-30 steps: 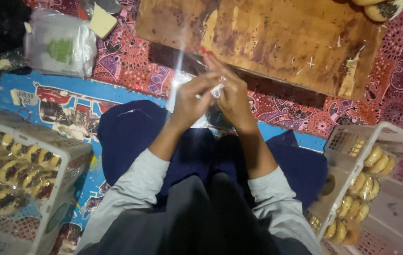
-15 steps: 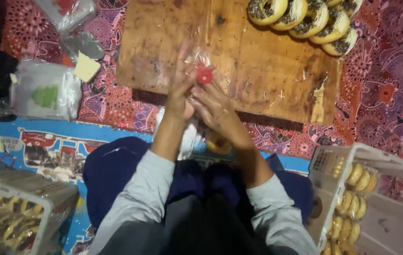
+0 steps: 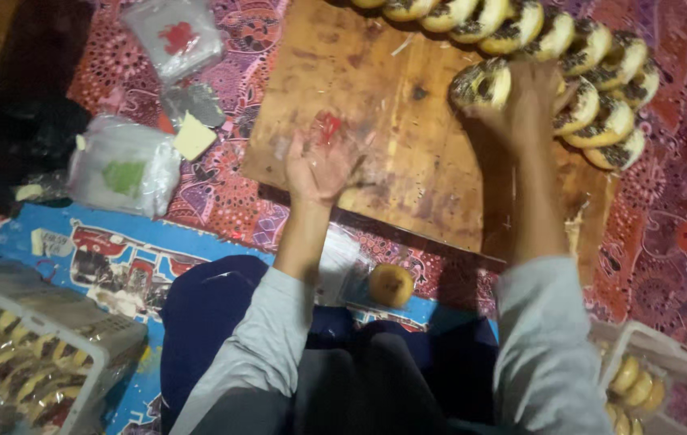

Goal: The person sits on the floor and repeatedly picks doughnuts from a wooden board, places them into clear plastic bags, and sets the sealed bags into a white crate. The process continues with multiple doughnuts throughout the clip.

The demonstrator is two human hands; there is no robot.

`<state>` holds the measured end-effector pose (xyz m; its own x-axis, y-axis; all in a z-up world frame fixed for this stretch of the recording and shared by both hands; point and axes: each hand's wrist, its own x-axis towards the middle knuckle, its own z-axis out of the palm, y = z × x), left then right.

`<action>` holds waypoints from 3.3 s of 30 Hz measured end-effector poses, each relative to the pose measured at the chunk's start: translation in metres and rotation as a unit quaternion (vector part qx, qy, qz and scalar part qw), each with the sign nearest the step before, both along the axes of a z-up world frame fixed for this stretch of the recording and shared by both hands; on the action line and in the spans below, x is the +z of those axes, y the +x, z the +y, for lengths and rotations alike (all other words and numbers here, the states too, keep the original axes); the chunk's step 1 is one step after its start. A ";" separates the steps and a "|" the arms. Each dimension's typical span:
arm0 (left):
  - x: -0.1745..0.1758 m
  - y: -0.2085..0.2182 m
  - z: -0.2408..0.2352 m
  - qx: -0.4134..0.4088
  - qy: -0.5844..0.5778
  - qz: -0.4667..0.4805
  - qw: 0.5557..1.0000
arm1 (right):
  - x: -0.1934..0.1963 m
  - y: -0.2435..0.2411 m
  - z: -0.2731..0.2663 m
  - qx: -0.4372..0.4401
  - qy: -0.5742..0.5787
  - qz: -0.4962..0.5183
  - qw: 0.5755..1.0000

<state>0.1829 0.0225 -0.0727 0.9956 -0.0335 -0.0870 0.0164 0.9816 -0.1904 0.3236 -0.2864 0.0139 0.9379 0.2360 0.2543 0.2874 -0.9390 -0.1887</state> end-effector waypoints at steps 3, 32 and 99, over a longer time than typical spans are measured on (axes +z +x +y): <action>-0.009 0.003 0.003 0.029 -0.041 0.013 0.999 | 0.027 -0.086 0.040 0.032 0.341 0.139 0.929; 0.072 -0.290 0.059 0.307 0.903 -0.112 0.280 | 0.020 -0.335 0.179 0.158 0.301 0.388 0.856; -0.137 -0.180 0.014 0.012 0.965 -0.108 0.241 | -0.232 -0.338 0.021 -0.188 0.308 0.116 0.925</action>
<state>0.0033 0.0361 -0.2097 0.9817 -0.1326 0.1365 -0.1891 -0.7595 0.6224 -0.0143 -0.2657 -0.2182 0.9704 -0.2411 0.0125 -0.1540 -0.6580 -0.7371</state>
